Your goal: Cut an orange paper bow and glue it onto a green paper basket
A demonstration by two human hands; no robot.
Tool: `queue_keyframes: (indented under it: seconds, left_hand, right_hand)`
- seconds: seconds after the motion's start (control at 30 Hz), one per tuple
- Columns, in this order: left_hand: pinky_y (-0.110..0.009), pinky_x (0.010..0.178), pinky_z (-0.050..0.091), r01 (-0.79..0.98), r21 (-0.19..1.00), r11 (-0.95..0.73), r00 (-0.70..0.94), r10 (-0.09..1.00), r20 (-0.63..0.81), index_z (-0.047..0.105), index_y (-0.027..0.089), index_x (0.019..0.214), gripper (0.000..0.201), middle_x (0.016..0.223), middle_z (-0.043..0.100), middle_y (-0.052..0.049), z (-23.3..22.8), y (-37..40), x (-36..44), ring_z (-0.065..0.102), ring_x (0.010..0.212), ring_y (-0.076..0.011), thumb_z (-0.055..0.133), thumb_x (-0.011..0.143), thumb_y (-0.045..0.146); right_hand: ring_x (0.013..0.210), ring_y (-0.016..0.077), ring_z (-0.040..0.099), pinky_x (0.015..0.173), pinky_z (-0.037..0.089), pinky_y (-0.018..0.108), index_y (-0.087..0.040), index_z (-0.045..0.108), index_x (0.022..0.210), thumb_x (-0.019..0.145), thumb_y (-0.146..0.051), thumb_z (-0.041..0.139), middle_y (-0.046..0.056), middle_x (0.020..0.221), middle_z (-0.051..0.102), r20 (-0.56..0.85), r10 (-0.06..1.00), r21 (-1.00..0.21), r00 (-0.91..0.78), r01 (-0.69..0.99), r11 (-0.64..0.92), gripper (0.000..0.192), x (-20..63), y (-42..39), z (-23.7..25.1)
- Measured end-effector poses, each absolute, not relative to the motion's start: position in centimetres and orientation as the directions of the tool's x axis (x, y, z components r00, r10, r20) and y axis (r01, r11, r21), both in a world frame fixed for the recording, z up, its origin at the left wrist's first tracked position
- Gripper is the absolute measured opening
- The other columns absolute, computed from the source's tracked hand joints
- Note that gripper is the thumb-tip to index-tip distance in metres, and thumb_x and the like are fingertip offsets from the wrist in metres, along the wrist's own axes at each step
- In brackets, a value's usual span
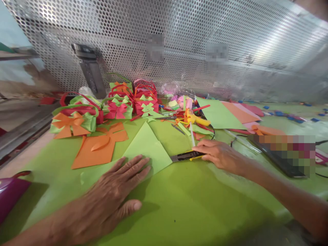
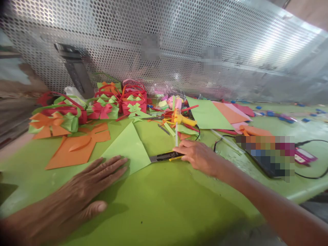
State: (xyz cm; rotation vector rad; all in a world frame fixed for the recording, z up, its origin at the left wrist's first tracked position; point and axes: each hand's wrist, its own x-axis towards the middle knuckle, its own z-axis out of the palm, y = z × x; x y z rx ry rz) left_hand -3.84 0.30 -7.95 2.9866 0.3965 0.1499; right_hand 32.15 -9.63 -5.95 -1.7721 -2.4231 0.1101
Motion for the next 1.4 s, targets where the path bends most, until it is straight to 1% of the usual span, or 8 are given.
queue_keyframes:
  seconds: [0.2,0.33,0.6,0.77,0.9,1.03,1.17,1.4]
  left_hand:
    - [-0.048,0.114,0.028,0.234,0.148,-0.961,0.962,0.25,0.105,0.01,0.028,0.153,0.074,0.157,0.025,-0.005,-7.75,0.27,-3.96,0.03,0.141,-0.031,0.044,0.094,0.054]
    - [-0.046,0.114,0.028,0.233,0.161,-0.959,0.961,0.253,0.114,0.011,0.029,0.153,0.074,0.156,0.026,-0.004,-7.64,0.29,-3.98,0.031,0.141,-0.0308,0.046,0.093,0.054]
    - [-0.052,0.115,0.024,0.243,0.139,-0.96,0.966,0.253,0.061,0.007,0.026,0.154,0.076,0.158,0.02,-0.007,-7.89,0.4,-3.8,0.025,0.143,-0.0321,0.042,0.093,0.057]
    - [-0.052,0.115,0.023,0.239,0.138,-0.961,0.966,0.249,0.067,0.008,0.025,0.154,0.075,0.158,0.021,-0.007,-7.86,0.29,-3.58,0.025,0.143,-0.0315,0.042,0.094,0.056]
    - [-0.051,0.116,0.023,0.242,0.133,-0.961,0.963,0.255,0.084,0.01,0.026,0.153,0.077,0.157,0.023,-0.006,-7.81,0.2,-3.63,0.025,0.143,-0.0313,0.044,0.093,0.057]
    - [-0.051,0.115,0.023,0.244,0.148,-0.958,0.963,0.257,0.075,0.012,0.026,0.153,0.075,0.157,0.023,-0.006,-7.85,0.22,-3.63,0.026,0.143,-0.0314,0.044,0.093,0.058]
    - [-0.052,0.116,0.021,0.255,0.16,-0.954,0.961,0.268,0.066,0.01,0.027,0.153,0.077,0.158,0.022,-0.007,-8.04,0.27,-3.7,0.025,0.143,-0.0315,0.044,0.092,0.059]
    - [-0.055,0.116,0.02,0.263,0.191,-0.946,0.962,0.273,0.026,0.011,0.028,0.153,0.076,0.158,0.02,-0.007,-7.82,0.26,-3.56,0.021,0.144,-0.0328,0.043,0.092,0.059]
  right_hand:
    - [0.089,0.0197,0.066,0.075,0.051,0.03,-0.025,0.066,0.116,0.09,-0.011,0.053,0.007,0.102,0.068,0.119,0.946,-0.158,-0.3,0.935,0.316,0.033,31.99,-9.76,-5.84]
    - [0.089,0.0196,0.065,0.075,0.052,0.029,-0.024,0.067,0.113,0.089,-0.011,0.053,0.008,0.101,0.068,0.12,0.945,-0.149,-0.303,0.936,0.319,0.03,31.84,-9.78,-5.73]
    - [0.086,0.0194,0.065,0.074,0.052,0.029,-0.024,0.068,0.111,0.089,-0.012,0.055,0.008,0.098,0.068,0.131,0.938,-0.156,-0.322,0.927,0.34,0.029,31.68,-9.76,-5.59]
    - [0.085,0.0191,0.065,0.073,0.052,0.029,-0.024,0.068,0.11,0.089,-0.011,0.054,0.007,0.098,0.067,0.118,0.944,-0.158,-0.308,0.933,0.324,0.028,31.58,-9.95,-5.65]
    - [0.084,0.0183,0.064,0.072,0.051,0.028,-0.024,0.066,0.114,0.09,-0.011,0.051,0.007,0.097,0.066,0.105,0.949,-0.139,-0.298,0.94,0.311,0.032,31.79,-10.19,-5.67]
    - [0.083,0.0183,0.064,0.07,0.05,0.027,-0.024,0.066,0.115,0.089,-0.009,0.05,0.007,0.097,0.066,0.102,0.945,-0.121,-0.31,0.939,0.321,0.034,31.88,-10.21,-5.6]
    - [0.086,0.0192,0.064,0.072,0.051,0.029,-0.024,0.067,0.113,0.088,-0.008,0.052,0.007,0.098,0.066,0.111,0.94,-0.125,-0.323,0.934,0.335,0.033,31.68,-10.05,-5.66]
    - [0.087,0.0203,0.065,0.073,0.051,0.03,-0.021,0.065,0.115,0.088,-0.005,0.05,0.009,0.099,0.067,0.067,0.949,-0.103,-0.308,0.944,0.314,0.034,31.45,-10.17,-5.51]
